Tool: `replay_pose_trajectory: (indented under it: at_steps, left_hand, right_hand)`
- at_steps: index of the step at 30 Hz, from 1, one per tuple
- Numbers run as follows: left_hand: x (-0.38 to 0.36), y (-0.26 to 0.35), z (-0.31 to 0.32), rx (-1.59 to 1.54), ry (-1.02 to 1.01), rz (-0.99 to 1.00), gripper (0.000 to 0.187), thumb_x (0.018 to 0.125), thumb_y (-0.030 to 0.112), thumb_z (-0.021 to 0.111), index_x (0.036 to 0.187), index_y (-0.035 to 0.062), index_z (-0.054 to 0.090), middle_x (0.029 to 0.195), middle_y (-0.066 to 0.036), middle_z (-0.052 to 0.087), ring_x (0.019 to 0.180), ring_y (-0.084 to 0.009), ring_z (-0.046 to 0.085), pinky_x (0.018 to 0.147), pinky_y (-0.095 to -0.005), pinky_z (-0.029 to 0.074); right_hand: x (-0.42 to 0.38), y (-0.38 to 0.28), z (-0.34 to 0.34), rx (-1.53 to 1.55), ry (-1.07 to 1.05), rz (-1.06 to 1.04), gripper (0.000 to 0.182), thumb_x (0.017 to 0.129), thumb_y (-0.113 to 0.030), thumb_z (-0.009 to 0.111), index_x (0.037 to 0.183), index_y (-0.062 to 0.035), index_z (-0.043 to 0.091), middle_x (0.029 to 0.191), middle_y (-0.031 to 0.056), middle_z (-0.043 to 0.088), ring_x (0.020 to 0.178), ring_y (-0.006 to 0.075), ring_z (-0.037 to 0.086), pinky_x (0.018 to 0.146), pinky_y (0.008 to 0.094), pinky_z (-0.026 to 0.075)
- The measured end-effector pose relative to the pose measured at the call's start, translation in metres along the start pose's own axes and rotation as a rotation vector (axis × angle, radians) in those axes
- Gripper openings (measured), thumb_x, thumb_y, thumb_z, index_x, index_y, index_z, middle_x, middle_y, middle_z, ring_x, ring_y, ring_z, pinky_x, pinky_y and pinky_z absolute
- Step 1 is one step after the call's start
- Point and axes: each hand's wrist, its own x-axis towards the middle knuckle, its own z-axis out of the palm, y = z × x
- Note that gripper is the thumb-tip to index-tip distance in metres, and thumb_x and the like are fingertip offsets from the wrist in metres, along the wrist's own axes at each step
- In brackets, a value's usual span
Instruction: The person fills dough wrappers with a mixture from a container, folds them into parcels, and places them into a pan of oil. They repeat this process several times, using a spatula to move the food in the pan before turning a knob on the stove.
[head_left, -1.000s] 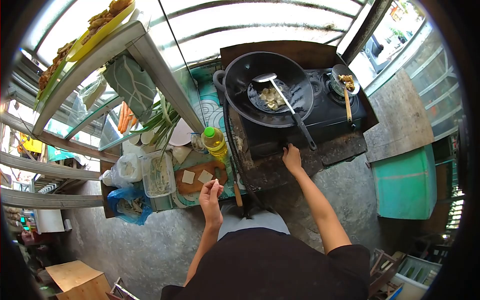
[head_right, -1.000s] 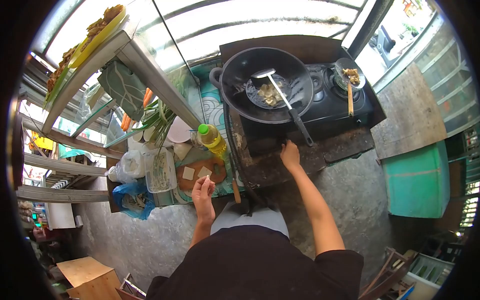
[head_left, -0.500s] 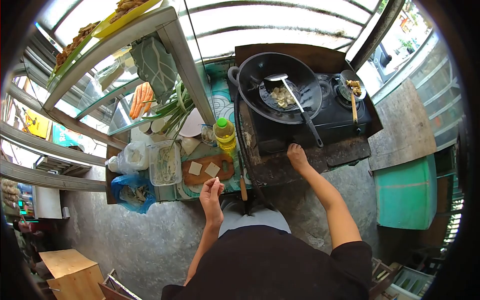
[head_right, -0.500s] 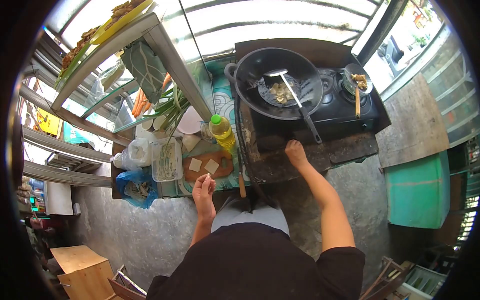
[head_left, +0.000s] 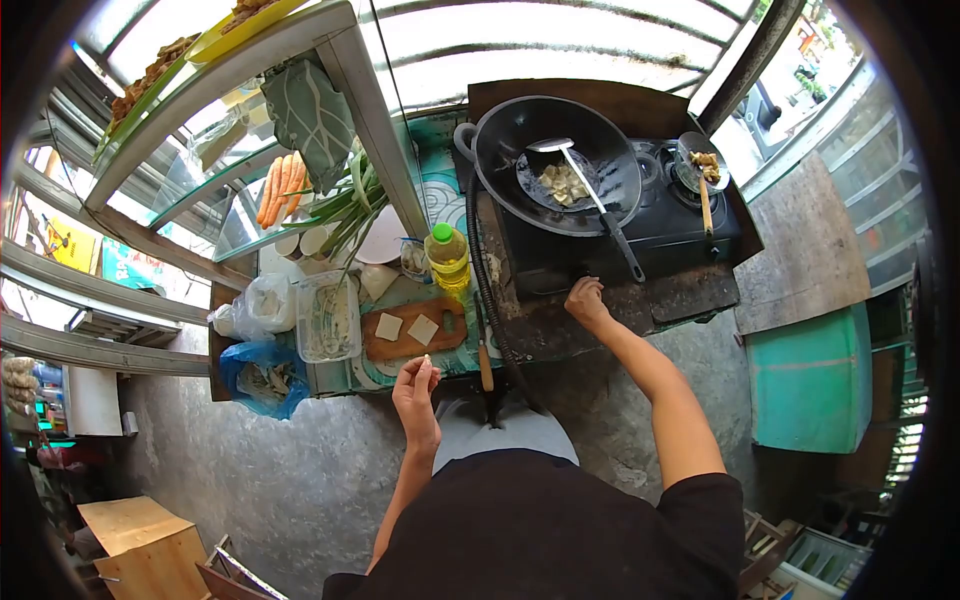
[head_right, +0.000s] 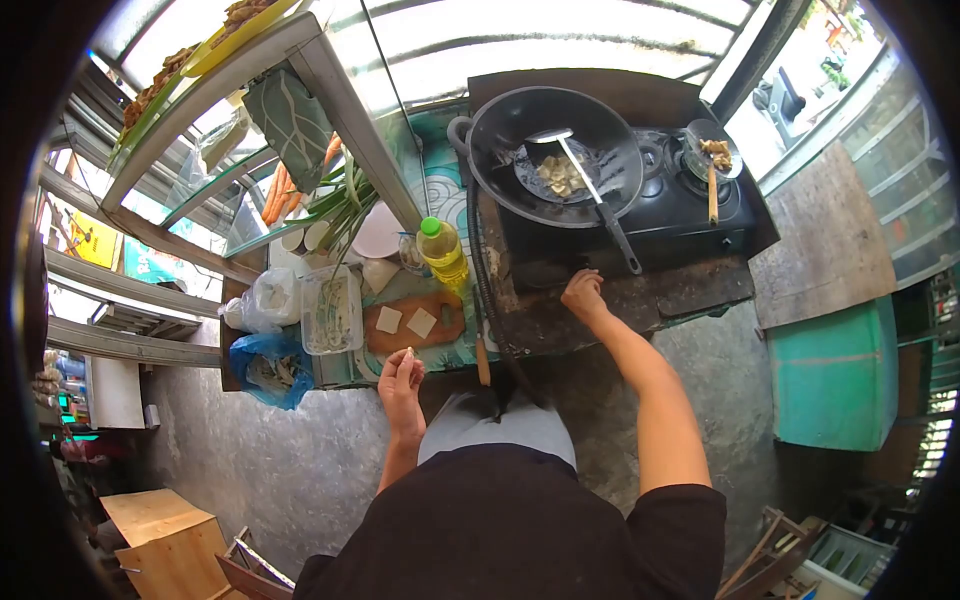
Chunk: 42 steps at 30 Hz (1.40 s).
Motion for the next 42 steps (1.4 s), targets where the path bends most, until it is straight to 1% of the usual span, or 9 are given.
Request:
replay_pose_trajectory:
  at_steps: [11,16,25,27,30,33,36,41,42]
  left_hand:
    - [-0.004,-0.002,-0.004,-0.014,0.009,0.023,0.013,0.087,0.012,0.055,0.094,0.0012,0.057,0.079,-0.002,0.058,0.072,-0.0066,0.051,0.069,-0.0196,0.041]
    - [-0.009,-0.002,-0.022,-0.004,0.038,0.016,0.014,0.087,0.012,0.055,0.094,0.0007,0.058,0.08,-0.003,0.058,0.073,-0.0067,0.051,0.07,-0.0196,0.041]
    - [0.001,0.027,-0.091,-0.027,0.106,-0.019,0.014,0.087,0.012,0.055,0.094,0.0005,0.058,0.08,-0.003,0.058,0.072,-0.0068,0.051,0.069,-0.0199,0.042]
    - [0.008,0.038,-0.112,0.004,0.089,-0.011,0.014,0.087,0.012,0.055,0.094,-0.0002,0.058,0.08,-0.003,0.058,0.072,-0.0069,0.051,0.069,-0.0199,0.042]
    - [0.02,0.051,-0.141,0.037,0.107,0.022,0.015,0.087,0.012,0.055,0.094,-0.0008,0.058,0.08,-0.003,0.058,0.073,-0.007,0.051,0.069,-0.0198,0.041]
    - [0.033,0.057,-0.163,0.019,0.132,0.03,0.015,0.087,0.012,0.055,0.094,-0.0009,0.058,0.079,-0.002,0.058,0.073,-0.007,0.051,0.069,-0.0195,0.041]
    - [0.042,0.059,-0.169,0.011,0.148,0.018,0.014,0.087,0.012,0.055,0.094,-0.0007,0.058,0.079,-0.003,0.058,0.072,-0.0068,0.05,0.068,-0.0193,0.04]
    - [0.046,0.041,-0.171,-0.053,0.155,-0.043,0.014,0.087,0.012,0.056,0.093,-0.0002,0.058,0.078,-0.003,0.058,0.071,-0.0062,0.05,0.068,-0.019,0.04]
    - [0.045,0.037,-0.17,-0.056,0.152,-0.063,0.014,0.087,0.013,0.056,0.093,0.0001,0.058,0.078,-0.002,0.058,0.071,-0.006,0.049,0.067,-0.0189,0.04]
  right_hand:
    - [0.002,-0.01,0.009,0.161,-0.054,0.067,0.021,0.069,-0.013,0.05,0.075,0.0046,0.06,0.067,0.0139,0.057,0.058,0.0205,0.055,0.046,0.0283,0.039]
    - [0.002,-0.011,0.021,0.482,-0.044,0.108,0.015,0.069,-0.012,0.053,0.076,0.0006,0.059,0.07,0.0098,0.056,0.062,0.0195,0.058,0.045,0.0264,0.044]
    - [0.011,-0.007,0.002,0.751,-0.347,0.434,0.013,0.076,-0.007,0.053,0.087,-0.0008,0.054,0.084,0.0123,0.058,0.078,0.0227,0.062,0.062,0.0305,0.052]
    - [0.011,-0.003,0.004,0.906,-0.435,0.455,0.017,0.079,-0.007,0.052,0.094,0.0009,0.052,0.093,0.0165,0.056,0.084,0.0293,0.061,0.07,0.0347,0.051]
    - [0.016,0.0,0.007,1.101,-0.331,0.66,0.015,0.083,-0.01,0.05,0.091,0.0027,0.053,0.091,0.0223,0.058,0.086,0.0301,0.061,0.069,0.0382,0.05]
    - [0.006,-0.004,0.031,1.265,-0.183,0.709,0.022,0.086,-0.016,0.05,0.083,0.005,0.055,0.079,0.0246,0.06,0.077,0.03,0.064,0.064,0.039,0.048]
    - [0.004,-0.009,0.062,1.627,-0.485,0.934,0.031,0.089,-0.023,0.052,0.091,0.0085,0.055,0.063,0.0156,0.06,0.048,0.0229,0.061,0.048,0.0324,0.047]
    - [0.007,0.004,0.048,1.758,-0.553,0.986,0.036,0.088,-0.023,0.053,0.097,0.0122,0.053,0.064,0.0148,0.061,0.05,0.0189,0.061,0.048,0.0291,0.047]
    - [0.007,0.006,0.044,1.786,-0.547,0.989,0.031,0.088,-0.021,0.053,0.085,0.0096,0.054,0.061,0.0146,0.061,0.05,0.0192,0.061,0.049,0.0292,0.047]
